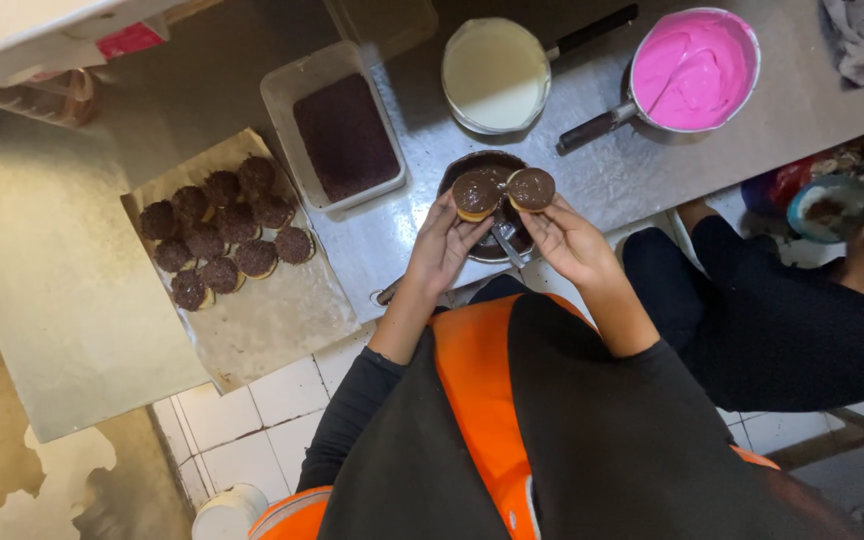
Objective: Glazing donuts by dipping them in chocolate sauce and arranging them on a tray.
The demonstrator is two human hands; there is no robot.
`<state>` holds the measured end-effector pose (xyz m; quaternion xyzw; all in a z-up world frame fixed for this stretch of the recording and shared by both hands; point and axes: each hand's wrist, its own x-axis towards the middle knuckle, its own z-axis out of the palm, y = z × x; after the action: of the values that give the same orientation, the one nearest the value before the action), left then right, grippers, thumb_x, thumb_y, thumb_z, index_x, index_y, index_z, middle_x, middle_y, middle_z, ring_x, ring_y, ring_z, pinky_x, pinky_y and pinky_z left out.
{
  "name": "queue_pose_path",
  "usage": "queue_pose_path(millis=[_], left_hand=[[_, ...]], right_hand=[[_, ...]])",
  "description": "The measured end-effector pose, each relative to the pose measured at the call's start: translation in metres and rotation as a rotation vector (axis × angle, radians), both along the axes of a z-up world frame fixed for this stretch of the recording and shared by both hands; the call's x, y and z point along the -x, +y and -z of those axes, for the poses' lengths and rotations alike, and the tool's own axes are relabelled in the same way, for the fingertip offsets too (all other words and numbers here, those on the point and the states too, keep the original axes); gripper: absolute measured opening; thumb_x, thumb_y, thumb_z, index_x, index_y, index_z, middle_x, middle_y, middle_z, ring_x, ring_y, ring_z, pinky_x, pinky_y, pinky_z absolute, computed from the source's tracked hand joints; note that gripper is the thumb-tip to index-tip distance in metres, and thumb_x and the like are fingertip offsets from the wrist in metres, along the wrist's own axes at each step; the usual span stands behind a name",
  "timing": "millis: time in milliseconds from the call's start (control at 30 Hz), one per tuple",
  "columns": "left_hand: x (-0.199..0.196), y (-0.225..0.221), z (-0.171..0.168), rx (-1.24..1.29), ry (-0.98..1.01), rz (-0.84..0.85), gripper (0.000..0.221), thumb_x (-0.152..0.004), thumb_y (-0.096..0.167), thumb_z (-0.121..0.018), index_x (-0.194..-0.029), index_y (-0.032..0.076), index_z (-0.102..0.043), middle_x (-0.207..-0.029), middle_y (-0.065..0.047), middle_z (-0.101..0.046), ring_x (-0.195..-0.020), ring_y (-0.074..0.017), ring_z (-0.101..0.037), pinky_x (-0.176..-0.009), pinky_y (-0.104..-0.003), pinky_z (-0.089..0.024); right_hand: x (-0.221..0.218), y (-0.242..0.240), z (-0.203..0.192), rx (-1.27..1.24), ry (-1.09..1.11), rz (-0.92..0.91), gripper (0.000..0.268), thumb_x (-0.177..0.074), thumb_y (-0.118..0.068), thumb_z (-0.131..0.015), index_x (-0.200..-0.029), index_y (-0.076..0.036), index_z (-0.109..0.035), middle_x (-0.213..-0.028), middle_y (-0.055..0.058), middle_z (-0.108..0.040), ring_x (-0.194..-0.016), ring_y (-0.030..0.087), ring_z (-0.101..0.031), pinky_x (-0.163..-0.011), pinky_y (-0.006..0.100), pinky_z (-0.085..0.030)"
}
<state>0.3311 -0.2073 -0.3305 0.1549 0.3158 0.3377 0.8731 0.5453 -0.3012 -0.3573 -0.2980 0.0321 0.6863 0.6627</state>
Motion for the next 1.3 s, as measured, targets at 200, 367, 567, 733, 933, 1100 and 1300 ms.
queue_pose_path(millis=[200,367,567,733,933,1100,1300], left_hand=[[0.02,0.014,0.006,-0.011,-0.018,-0.086,0.034,-0.11,0.017,-0.041,-0.138,-0.001,-0.045,-0.134,-0.02,-0.061,-0.123,-0.0291,-0.064,-0.107,-0.046,-0.055],[0.061,0.072,-0.043,-0.246,0.045,-0.206,0.025,-0.113,0.014,-0.056,-0.13,-0.002,-0.049,-0.124,-0.023,-0.063,-0.102,-0.0267,-0.067,-0.096,-0.043,-0.054],[0.093,0.185,0.036,-0.893,0.961,-0.322,0.016,-0.099,0.009,-0.069,-0.111,0.001,-0.064,-0.107,-0.018,-0.073,-0.096,-0.0241,-0.075,-0.086,-0.037,-0.061],[0.079,0.228,0.168,-1.397,1.881,0.144,0.023,-0.091,0.008,-0.062,-0.113,0.009,-0.069,-0.118,-0.022,-0.064,-0.104,-0.0368,-0.066,-0.082,-0.044,-0.06],[0.054,0.205,0.131,-1.277,1.911,0.1,0.025,-0.086,0.001,-0.057,-0.11,-0.003,-0.065,-0.122,-0.025,-0.06,-0.098,-0.0431,-0.064,-0.068,-0.046,-0.06],[0.086,0.219,0.136,-1.348,1.663,-0.103,0.018,-0.085,0.002,-0.065,-0.101,0.006,-0.07,-0.107,-0.021,-0.067,-0.092,-0.0368,-0.07,-0.077,-0.044,-0.06],[0.117,0.196,0.065,-0.698,0.797,-0.402,0.008,-0.094,0.003,-0.066,-0.102,0.003,-0.066,-0.106,-0.018,-0.07,-0.096,-0.0272,-0.073,-0.087,-0.04,-0.06]], right_hand=[[-0.003,0.002,0.001,-0.034,0.019,-0.058,0.041,-0.105,0.0,-0.048,-0.147,0.003,-0.046,-0.141,0.019,-0.06,-0.129,0.026,-0.063,-0.11,0.034,-0.054],[-0.01,0.0,0.005,-0.006,-0.009,-0.024,0.038,-0.106,0.0,-0.049,-0.144,0.003,-0.049,-0.139,0.019,-0.063,-0.127,0.026,-0.064,-0.107,0.034,-0.056],[-0.009,-0.001,0.006,0.026,0.004,0.006,0.034,-0.107,0.0,-0.051,-0.141,0.004,-0.051,-0.137,0.02,-0.063,-0.122,0.027,-0.067,-0.105,0.035,-0.057],[-0.006,0.003,0.005,0.064,-0.08,-0.035,0.038,-0.105,-0.002,-0.05,-0.142,0.004,-0.05,-0.137,0.019,-0.061,-0.124,0.026,-0.065,-0.106,0.033,-0.057],[-0.003,0.0,0.0,0.068,-0.108,-0.008,0.038,-0.105,-0.002,-0.05,-0.142,0.005,-0.049,-0.138,0.019,-0.059,-0.125,0.026,-0.063,-0.107,0.034,-0.056],[0.005,0.014,-0.008,0.091,-0.132,-0.039,0.037,-0.104,-0.003,-0.049,-0.14,0.004,-0.05,-0.137,0.02,-0.061,-0.124,0.026,-0.065,-0.104,0.034,-0.057],[0.016,0.059,-0.018,0.003,-0.131,-0.158,0.033,-0.107,-0.002,-0.048,-0.139,0.005,-0.048,-0.135,0.02,-0.06,-0.123,0.026,-0.065,-0.103,0.034,-0.058]])
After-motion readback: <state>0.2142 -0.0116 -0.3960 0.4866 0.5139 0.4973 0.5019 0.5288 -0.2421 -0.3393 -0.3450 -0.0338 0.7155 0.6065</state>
